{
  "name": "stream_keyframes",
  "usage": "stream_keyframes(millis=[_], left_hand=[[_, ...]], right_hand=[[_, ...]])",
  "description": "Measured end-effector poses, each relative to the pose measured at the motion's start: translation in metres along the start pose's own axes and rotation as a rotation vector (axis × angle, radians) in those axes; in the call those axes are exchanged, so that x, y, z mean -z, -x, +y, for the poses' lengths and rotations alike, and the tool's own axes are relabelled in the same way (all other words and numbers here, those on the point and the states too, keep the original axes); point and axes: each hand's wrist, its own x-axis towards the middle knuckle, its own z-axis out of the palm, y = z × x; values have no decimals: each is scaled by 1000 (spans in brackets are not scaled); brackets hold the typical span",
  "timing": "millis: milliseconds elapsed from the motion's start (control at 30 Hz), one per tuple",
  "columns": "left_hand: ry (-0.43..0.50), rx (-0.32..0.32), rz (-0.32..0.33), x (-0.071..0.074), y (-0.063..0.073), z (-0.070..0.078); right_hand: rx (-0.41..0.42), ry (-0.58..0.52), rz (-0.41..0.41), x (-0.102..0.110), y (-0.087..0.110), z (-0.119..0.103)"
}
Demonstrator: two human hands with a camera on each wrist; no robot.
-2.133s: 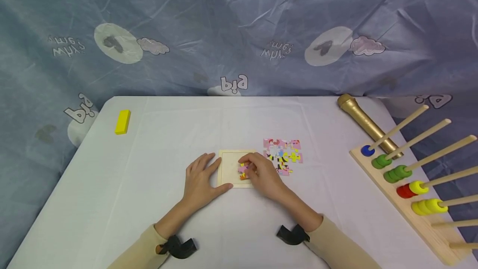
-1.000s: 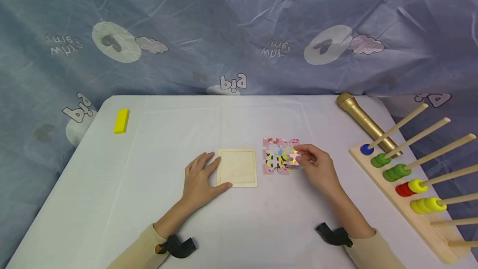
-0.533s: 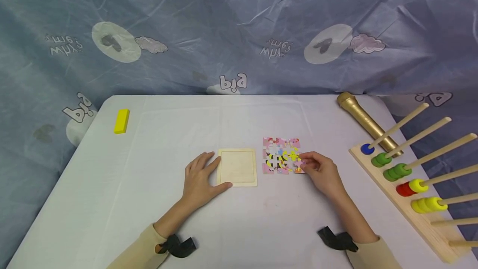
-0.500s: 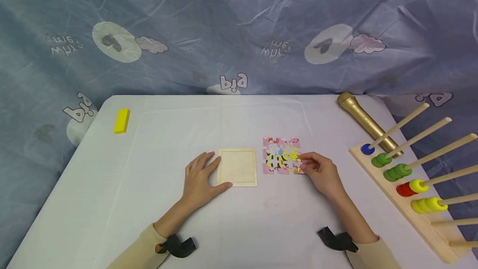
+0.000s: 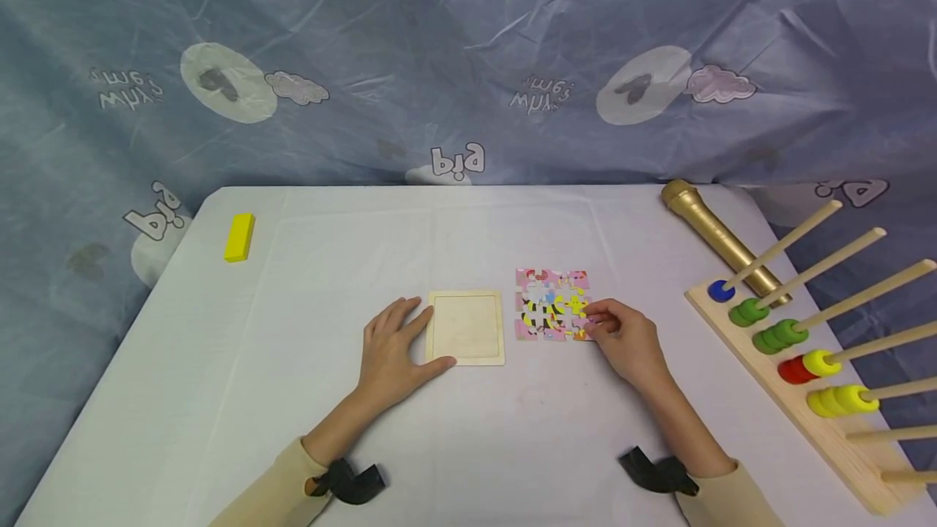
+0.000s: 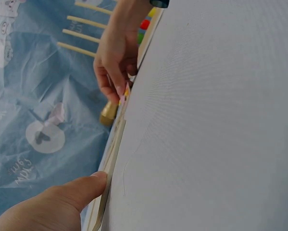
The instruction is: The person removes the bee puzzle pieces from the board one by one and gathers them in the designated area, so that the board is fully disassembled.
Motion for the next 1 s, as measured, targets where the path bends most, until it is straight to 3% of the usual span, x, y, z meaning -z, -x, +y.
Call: stream_keyframes(millis=[400,1000], left_hand=[[-2,0,-5,0,0,0],[-1,4,-15,0,-1,1]], right_hand=[[42,55,70,-5,2,3],[38,68,77,-3,3,-1]])
